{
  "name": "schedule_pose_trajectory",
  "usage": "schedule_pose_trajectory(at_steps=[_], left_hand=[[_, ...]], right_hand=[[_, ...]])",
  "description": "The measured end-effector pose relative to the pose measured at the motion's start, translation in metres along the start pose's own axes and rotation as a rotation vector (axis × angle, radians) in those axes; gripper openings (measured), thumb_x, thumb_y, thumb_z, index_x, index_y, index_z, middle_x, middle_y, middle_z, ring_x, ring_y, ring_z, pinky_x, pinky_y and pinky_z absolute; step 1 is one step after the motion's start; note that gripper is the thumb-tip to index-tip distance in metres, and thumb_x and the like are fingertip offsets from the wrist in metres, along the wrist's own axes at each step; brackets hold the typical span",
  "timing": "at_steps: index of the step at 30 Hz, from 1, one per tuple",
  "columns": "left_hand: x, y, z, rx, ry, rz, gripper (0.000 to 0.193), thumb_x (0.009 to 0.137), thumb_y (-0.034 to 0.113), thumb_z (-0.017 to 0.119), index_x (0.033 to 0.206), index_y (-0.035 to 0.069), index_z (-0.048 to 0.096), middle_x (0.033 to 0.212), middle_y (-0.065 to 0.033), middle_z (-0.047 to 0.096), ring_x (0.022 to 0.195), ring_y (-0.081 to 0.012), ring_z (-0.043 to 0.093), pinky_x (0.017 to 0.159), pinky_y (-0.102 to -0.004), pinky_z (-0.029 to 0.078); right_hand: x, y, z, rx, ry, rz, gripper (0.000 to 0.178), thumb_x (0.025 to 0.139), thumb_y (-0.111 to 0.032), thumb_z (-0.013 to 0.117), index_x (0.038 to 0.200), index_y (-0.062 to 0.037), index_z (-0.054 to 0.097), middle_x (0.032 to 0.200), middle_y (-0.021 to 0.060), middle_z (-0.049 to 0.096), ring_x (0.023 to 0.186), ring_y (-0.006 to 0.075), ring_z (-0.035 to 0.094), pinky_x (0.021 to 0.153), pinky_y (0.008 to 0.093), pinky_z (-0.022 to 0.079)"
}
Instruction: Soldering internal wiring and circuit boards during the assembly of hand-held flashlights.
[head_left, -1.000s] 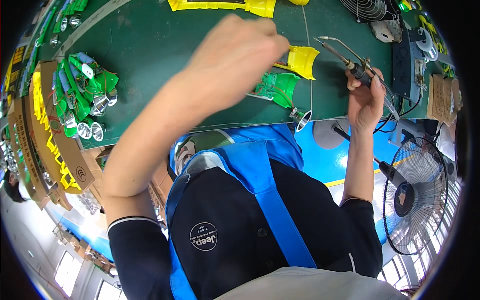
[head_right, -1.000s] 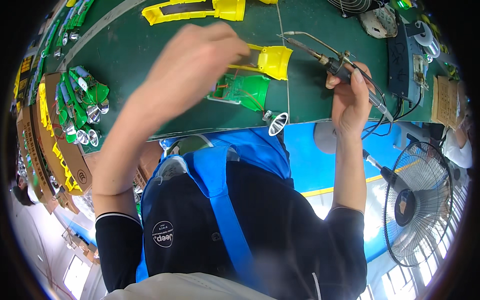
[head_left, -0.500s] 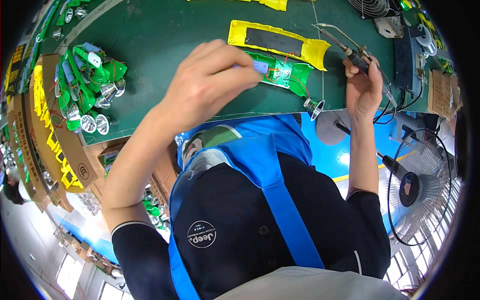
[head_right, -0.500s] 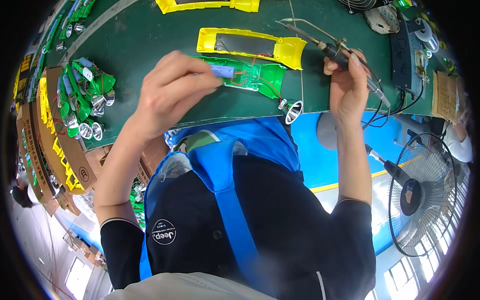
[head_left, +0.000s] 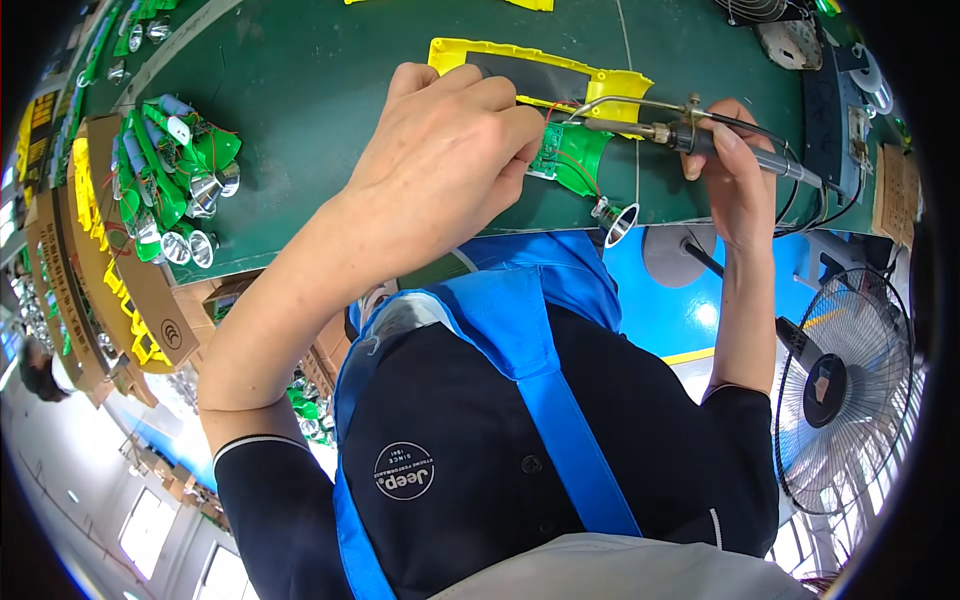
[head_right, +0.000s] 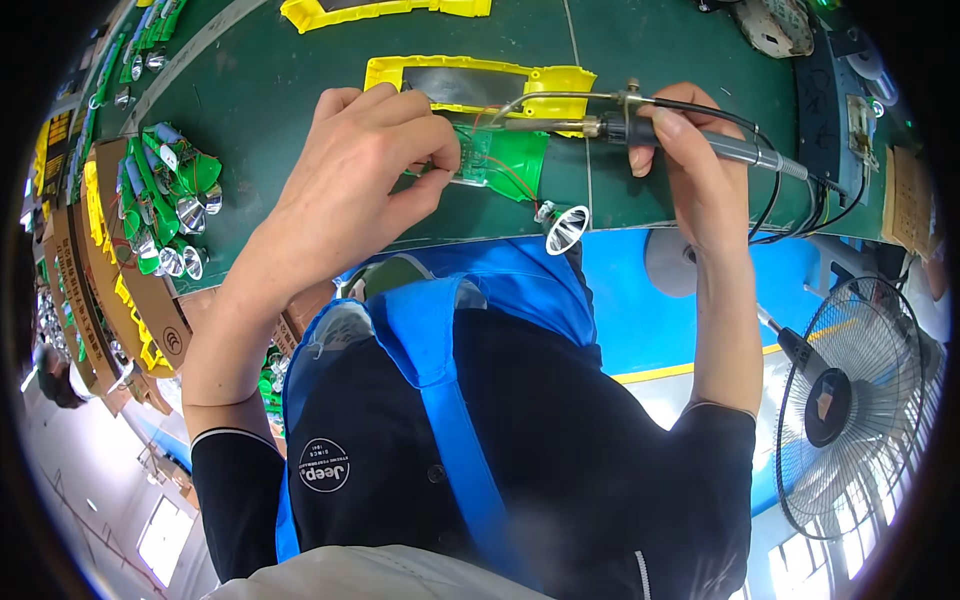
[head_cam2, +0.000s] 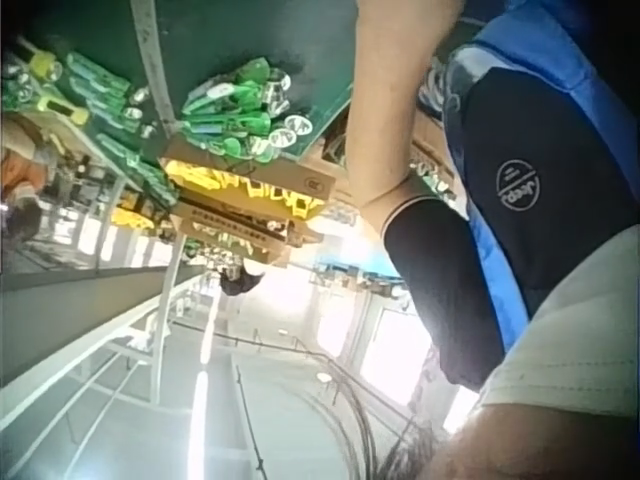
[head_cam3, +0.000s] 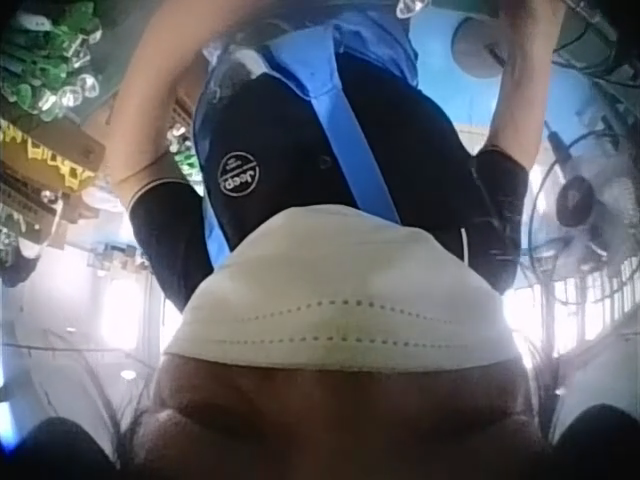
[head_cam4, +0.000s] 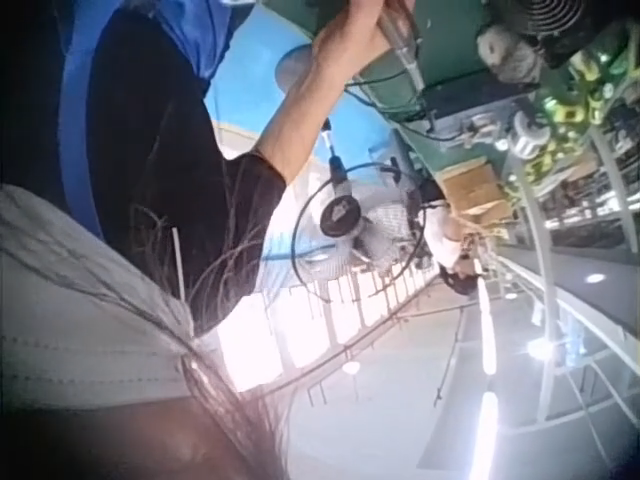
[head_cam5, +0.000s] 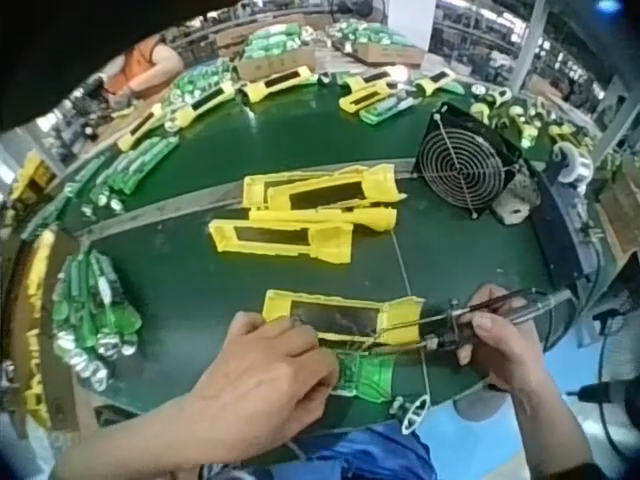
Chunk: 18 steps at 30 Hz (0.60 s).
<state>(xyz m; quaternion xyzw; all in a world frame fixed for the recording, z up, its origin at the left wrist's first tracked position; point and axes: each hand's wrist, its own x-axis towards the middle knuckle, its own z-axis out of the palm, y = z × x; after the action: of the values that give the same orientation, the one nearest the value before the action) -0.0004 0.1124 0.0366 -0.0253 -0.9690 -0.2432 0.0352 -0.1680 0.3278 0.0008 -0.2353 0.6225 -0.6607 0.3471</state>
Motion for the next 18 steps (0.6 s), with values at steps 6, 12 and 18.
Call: schedule_pose_trajectory(at_steps=[6, 12, 18], left_hand=[[0.004, 0.008, -0.002, 0.064, -0.068, -0.113, 0.008, 0.069, 0.003, 0.062, 0.072, 0.008, 0.056, 0.071, -0.0026, 0.053, 0.075, -0.0202, 0.053, 0.077, -0.0346, 0.035], [0.001, 0.007, 0.000, 0.019, 0.003, -0.117, 0.005, 0.071, 0.007, 0.061, 0.067, 0.006, 0.059, 0.070, -0.0057, 0.055, 0.074, -0.0226, 0.055, 0.073, -0.0369, 0.035], [0.002, 0.008, 0.000, 0.033, -0.023, -0.132, 0.008, 0.070, 0.004, 0.062, 0.071, 0.008, 0.055, 0.068, -0.0017, 0.053, 0.072, -0.0203, 0.053, 0.076, -0.0348, 0.034]], right_hand=[[0.012, -0.007, 0.008, -0.133, -0.094, 0.079, 0.032, 0.079, -0.028, 0.060, 0.086, 0.0025, 0.054, 0.066, 0.0069, 0.053, 0.058, 0.0119, 0.051, 0.056, 0.0232, 0.039], [0.015, -0.009, 0.010, -0.209, -0.166, 0.131, 0.034, 0.077, -0.030, 0.061, 0.084, 0.0018, 0.053, 0.066, 0.0060, 0.054, 0.056, 0.0101, 0.051, 0.057, 0.0212, 0.038], [0.013, -0.010, 0.011, -0.210, -0.188, 0.142, 0.031, 0.077, -0.028, 0.062, 0.083, 0.0006, 0.051, 0.066, 0.0061, 0.054, 0.057, 0.0098, 0.052, 0.057, 0.0209, 0.039]])
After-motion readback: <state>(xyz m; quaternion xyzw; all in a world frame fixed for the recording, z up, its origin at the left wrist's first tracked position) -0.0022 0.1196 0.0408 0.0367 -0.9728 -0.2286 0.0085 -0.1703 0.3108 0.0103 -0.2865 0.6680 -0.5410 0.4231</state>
